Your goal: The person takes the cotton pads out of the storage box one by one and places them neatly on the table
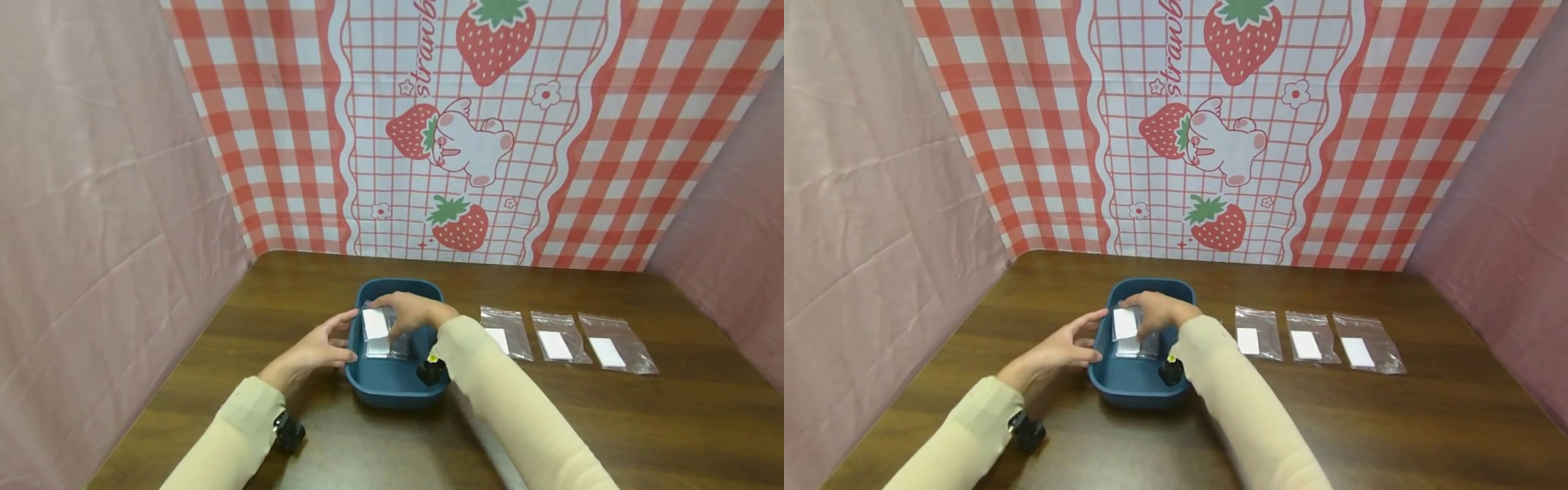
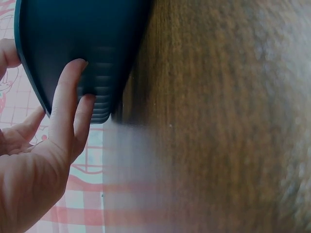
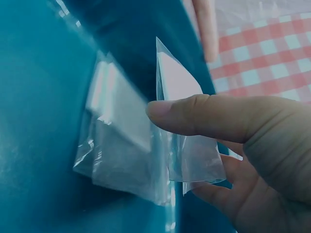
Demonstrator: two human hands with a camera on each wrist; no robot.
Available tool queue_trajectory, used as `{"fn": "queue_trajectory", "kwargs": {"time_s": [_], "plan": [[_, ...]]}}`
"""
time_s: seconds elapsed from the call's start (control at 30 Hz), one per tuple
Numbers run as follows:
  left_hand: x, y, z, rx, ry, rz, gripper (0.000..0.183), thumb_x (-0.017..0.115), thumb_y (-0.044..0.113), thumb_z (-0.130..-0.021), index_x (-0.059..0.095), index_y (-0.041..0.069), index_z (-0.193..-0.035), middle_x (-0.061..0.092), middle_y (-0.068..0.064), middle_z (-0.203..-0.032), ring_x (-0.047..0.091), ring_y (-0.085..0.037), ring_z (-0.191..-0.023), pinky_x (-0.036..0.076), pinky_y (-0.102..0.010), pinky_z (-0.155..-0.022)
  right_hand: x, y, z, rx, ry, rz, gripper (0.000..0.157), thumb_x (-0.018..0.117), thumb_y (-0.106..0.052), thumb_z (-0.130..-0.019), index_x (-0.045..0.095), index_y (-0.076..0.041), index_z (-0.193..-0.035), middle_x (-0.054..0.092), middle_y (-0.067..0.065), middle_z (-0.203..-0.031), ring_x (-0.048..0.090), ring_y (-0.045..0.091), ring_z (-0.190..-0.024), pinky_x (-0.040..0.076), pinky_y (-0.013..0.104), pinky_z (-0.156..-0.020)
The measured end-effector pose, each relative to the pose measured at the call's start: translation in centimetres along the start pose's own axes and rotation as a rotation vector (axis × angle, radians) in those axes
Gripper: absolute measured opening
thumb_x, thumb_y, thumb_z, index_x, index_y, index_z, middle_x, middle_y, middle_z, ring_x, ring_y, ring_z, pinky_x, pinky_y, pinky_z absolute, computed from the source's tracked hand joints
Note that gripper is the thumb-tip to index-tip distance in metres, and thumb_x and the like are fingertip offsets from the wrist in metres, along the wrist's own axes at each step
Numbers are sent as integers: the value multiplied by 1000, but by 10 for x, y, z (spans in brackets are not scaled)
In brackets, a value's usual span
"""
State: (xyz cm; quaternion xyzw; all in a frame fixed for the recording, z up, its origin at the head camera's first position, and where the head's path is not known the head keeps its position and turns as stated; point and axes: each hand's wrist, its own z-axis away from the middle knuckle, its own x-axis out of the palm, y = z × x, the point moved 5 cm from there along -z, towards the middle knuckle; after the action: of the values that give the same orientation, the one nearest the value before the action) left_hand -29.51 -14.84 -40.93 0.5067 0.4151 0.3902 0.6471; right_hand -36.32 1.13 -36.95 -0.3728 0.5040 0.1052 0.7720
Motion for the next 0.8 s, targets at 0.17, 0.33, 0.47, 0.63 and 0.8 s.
{"fn": "queue_trajectory", "kwargs": {"time_s": [0.17,0.33,0.47,0.63,0.8], "plan": [[0,1,0,-22,11,0,80,68,-4,-76,32,16,-145,32,-20,-139,45,-38,-117,52,-38,-74,-10,-7,6,-52,41,19,69,77,-10,-75,47,-16,-138,47,7,-136,42,24,-122,36,44,-98],[0,2,-1,-18,19,-15,80,68,-4,-76,33,17,-145,34,-20,-138,47,-38,-116,52,-38,-72,-16,-9,16,-97,78,31,71,77,-8,-75,45,-14,-138,46,7,-137,42,24,-124,38,43,-97],[0,1,-2,-27,32,-12,80,68,-5,-76,35,18,-144,33,-18,-139,47,-38,-115,53,-38,-72,-19,-9,29,-112,115,8,71,76,-8,-76,45,-14,-139,45,6,-138,42,23,-124,39,42,-96],[0,0,-1,-29,38,-17,79,68,-5,-76,35,18,-144,33,-18,-140,47,-38,-115,52,-40,-74,-18,-9,49,-152,168,-27,69,75,-5,-76,45,-12,-138,45,8,-138,42,25,-124,39,44,-96],[1,0,-1,-27,43,-18,79,68,-5,-76,34,17,-145,34,-18,-139,48,-38,-115,53,-40,-73,-15,-6,68,-177,214,-25,72,76,-6,-76,43,-11,-140,42,10,-140,38,27,-128,37,46,-98]]}}
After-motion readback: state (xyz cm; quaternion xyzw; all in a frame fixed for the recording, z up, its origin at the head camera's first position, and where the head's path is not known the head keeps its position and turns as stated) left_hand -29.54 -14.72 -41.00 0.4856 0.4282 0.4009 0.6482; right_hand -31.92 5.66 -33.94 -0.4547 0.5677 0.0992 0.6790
